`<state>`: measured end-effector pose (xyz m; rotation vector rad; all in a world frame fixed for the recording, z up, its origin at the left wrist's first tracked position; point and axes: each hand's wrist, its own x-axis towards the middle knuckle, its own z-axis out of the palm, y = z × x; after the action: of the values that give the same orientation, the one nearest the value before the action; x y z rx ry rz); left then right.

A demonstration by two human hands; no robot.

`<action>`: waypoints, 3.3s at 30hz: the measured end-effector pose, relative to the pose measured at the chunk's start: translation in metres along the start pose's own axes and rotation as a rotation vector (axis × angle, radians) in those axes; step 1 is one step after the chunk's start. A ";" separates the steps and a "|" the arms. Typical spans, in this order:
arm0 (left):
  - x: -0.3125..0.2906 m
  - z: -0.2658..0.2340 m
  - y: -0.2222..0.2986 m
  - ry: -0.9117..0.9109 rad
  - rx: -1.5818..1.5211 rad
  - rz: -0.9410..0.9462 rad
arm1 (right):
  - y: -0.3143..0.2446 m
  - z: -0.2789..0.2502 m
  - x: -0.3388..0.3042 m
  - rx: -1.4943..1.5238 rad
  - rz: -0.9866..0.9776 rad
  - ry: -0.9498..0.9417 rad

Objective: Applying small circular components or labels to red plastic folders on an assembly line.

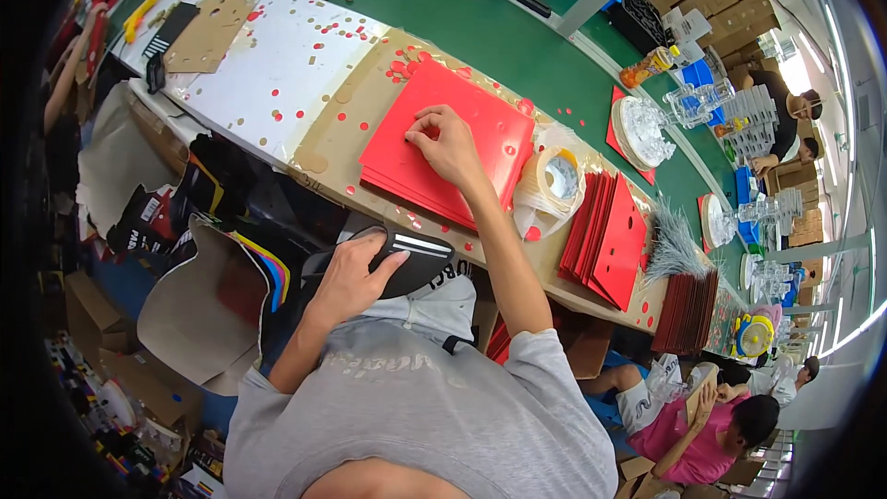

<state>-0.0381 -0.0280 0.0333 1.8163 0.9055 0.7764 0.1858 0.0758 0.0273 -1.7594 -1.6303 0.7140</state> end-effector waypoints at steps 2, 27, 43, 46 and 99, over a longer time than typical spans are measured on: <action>-0.002 -0.002 -0.004 -0.015 -0.019 -0.004 | 0.003 0.003 0.003 -0.003 -0.013 0.016; 0.023 -0.004 0.000 -0.028 0.075 0.180 | 0.093 -0.064 0.037 -0.475 -0.137 0.374; 0.060 0.018 -0.027 0.108 0.346 0.354 | 0.092 -0.043 0.041 -0.276 -0.139 0.368; 0.060 0.020 -0.021 0.194 0.482 0.433 | 0.093 -0.042 0.038 -0.277 -0.135 0.383; 0.022 0.005 -0.014 -0.035 0.191 0.319 | 0.201 -0.353 -0.269 -0.690 0.417 1.034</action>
<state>-0.0263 -0.0077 0.0215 2.1696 0.6933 0.8753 0.5588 -0.2290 0.0998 -2.3597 -0.7956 -0.6540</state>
